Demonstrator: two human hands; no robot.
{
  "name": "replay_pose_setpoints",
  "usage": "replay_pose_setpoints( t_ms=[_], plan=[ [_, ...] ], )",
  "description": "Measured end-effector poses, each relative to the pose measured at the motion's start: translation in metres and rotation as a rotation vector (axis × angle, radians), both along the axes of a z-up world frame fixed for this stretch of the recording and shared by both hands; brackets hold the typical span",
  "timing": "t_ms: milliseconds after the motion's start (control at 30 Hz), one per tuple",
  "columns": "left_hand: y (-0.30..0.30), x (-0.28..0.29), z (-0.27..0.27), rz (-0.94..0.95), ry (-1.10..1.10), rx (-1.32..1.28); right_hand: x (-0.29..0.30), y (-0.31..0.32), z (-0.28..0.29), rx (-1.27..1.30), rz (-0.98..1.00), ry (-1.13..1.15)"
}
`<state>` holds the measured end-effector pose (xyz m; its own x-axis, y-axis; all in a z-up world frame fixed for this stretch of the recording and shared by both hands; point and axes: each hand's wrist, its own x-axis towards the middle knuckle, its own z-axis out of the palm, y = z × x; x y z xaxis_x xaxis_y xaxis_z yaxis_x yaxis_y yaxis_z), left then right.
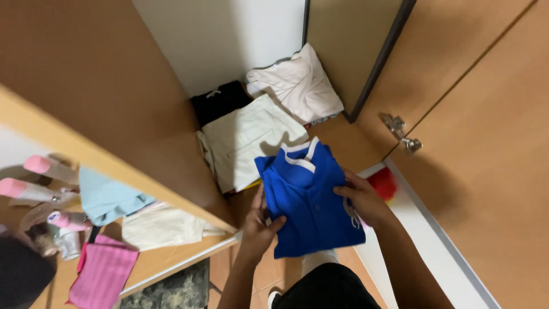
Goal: The person irons a blue polo shirt and a pink t-shirt on a bed, then folds each item neatly. After folding, the person places the clothes into a wooden closet shelf.
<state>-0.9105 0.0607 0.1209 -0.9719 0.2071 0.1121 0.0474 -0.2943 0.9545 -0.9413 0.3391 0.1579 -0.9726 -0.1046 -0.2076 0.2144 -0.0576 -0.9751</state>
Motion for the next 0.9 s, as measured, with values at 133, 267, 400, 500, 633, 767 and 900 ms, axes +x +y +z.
replay_pose_setpoints(
  t_ms=[133,267,400,500,633,767,900],
  plan=[
    [0.027,-0.072,0.013,0.032,0.039,0.087,-0.077,0.023,0.026,0.108,-0.029,-0.027],
    [0.053,-0.147,0.026,0.15,-0.053,-0.029,-0.16,0.038,0.042,0.073,0.058,0.198],
    [0.073,-0.221,0.046,0.2,0.075,-0.043,-0.261,0.056,0.034,0.058,0.12,0.298],
    [0.083,-0.271,0.073,0.243,0.137,-0.015,-0.331,0.061,0.038,0.163,0.107,0.418],
    [0.088,-0.339,0.075,0.419,0.074,-0.244,-0.38,0.046,0.063,0.29,-0.016,0.523],
    [0.091,-0.405,-0.013,0.546,0.163,-0.511,-0.428,0.041,0.025,0.523,-0.105,0.57],
    [0.103,-0.385,-0.002,0.39,-0.179,-0.801,-0.42,0.04,-0.005,0.767,-0.11,0.507]
  ],
)
